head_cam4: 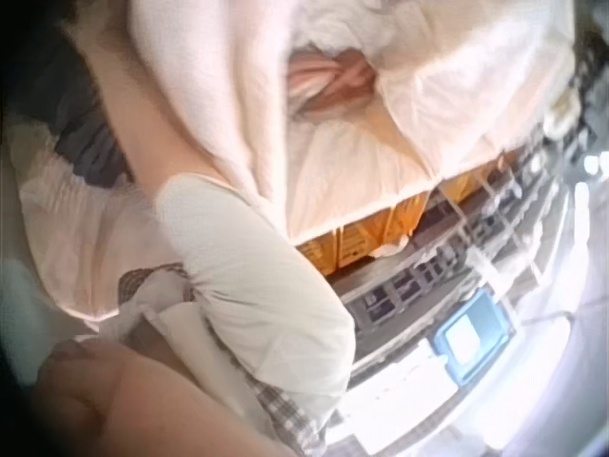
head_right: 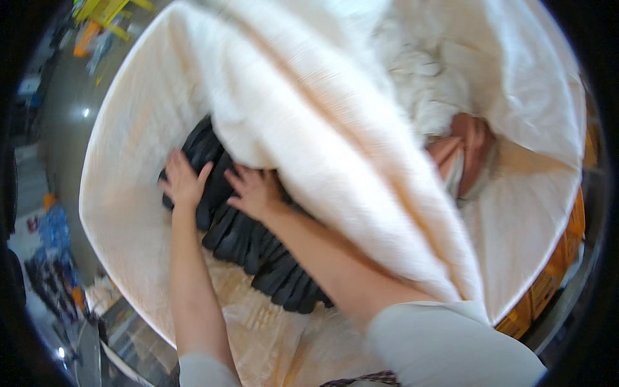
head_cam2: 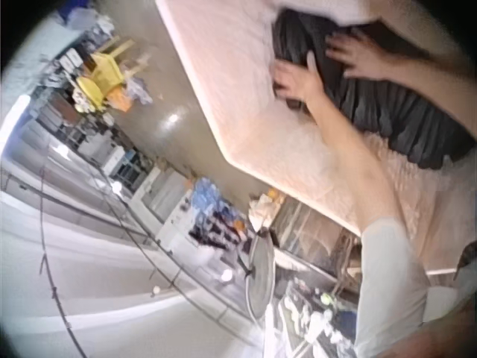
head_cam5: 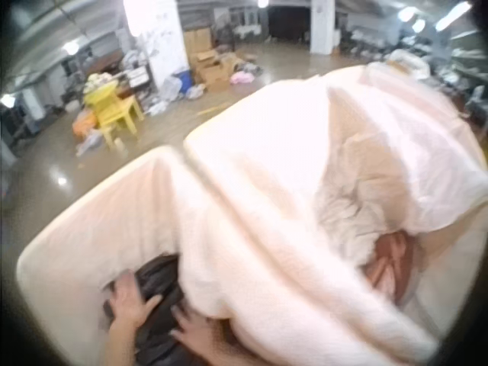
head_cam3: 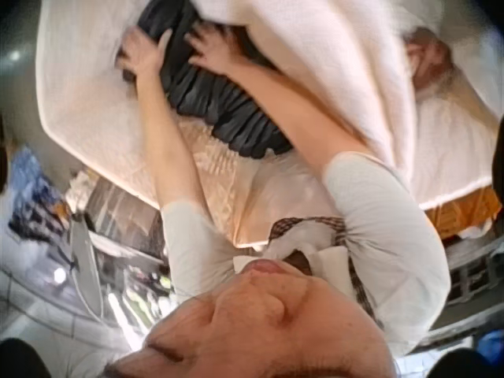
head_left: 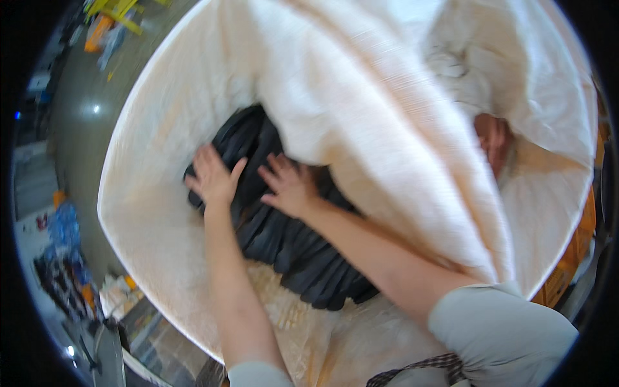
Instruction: The person picks up pairs of slippers from a shelf, inspects them, and places them into a large white sack inside a yellow crate. The person handles black and beige slippers, occasionally turning them over before placing them into the sack.
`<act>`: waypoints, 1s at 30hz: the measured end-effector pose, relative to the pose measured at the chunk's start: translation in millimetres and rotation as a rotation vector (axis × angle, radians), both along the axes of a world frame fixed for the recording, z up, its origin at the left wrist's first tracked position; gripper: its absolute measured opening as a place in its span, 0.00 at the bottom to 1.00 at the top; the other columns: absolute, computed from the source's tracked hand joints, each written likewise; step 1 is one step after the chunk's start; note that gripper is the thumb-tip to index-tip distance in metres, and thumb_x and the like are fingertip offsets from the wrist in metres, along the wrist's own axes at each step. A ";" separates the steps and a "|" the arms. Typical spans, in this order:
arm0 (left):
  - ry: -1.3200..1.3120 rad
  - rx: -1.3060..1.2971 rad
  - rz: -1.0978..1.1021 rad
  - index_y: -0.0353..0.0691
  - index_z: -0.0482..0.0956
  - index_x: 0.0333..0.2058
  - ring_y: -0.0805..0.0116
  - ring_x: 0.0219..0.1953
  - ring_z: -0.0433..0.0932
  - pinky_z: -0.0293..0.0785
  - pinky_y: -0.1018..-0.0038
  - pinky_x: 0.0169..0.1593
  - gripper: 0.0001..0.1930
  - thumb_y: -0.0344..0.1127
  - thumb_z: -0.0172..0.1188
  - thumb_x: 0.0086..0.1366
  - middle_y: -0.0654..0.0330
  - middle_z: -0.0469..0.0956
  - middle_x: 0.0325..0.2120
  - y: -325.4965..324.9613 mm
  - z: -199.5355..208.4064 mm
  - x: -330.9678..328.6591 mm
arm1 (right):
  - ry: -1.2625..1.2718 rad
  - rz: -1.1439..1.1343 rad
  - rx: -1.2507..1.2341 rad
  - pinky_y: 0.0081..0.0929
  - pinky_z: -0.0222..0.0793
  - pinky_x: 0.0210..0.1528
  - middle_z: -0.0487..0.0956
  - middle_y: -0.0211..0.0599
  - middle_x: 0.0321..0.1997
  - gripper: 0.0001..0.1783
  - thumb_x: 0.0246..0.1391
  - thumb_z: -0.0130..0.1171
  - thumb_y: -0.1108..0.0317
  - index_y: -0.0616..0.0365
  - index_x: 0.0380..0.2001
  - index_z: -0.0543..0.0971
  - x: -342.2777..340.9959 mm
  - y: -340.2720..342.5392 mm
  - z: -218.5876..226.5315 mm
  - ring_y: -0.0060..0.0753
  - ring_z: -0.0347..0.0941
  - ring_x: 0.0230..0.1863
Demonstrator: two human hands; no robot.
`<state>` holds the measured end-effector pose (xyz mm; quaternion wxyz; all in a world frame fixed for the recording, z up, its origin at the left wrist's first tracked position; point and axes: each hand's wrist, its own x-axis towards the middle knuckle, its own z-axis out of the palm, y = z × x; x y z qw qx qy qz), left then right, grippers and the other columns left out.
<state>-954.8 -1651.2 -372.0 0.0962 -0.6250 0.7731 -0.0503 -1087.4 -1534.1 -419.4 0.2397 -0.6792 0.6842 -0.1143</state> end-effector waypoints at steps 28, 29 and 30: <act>0.727 1.332 -0.231 0.33 0.59 0.57 0.53 0.56 0.65 0.59 0.64 0.59 0.32 0.41 0.61 0.58 0.47 0.65 0.54 643.8 189.1 -36.4 | 0.254 -0.015 0.978 0.41 0.71 0.40 0.79 0.42 0.43 0.19 0.45 0.58 0.59 0.49 0.42 0.79 -269.9 695.5 334.0 0.46 0.75 0.44; 0.715 1.236 -0.348 0.33 0.59 0.57 0.53 0.55 0.65 0.59 0.64 0.59 0.32 0.41 0.61 0.58 0.47 0.65 0.54 647.9 177.5 -43.9 | 0.130 -0.066 1.006 0.42 0.71 0.40 0.79 0.41 0.43 0.19 0.45 0.57 0.60 0.49 0.42 0.79 -272.8 714.6 327.9 0.46 0.75 0.45; 0.628 1.213 -0.364 0.33 0.59 0.57 0.53 0.55 0.65 0.59 0.64 0.59 0.32 0.41 0.61 0.58 0.47 0.65 0.54 642.8 171.3 -54.2 | 0.005 -0.112 1.017 0.42 0.71 0.39 0.79 0.41 0.43 0.19 0.44 0.57 0.62 0.50 0.42 0.79 -275.4 730.3 320.8 0.47 0.75 0.45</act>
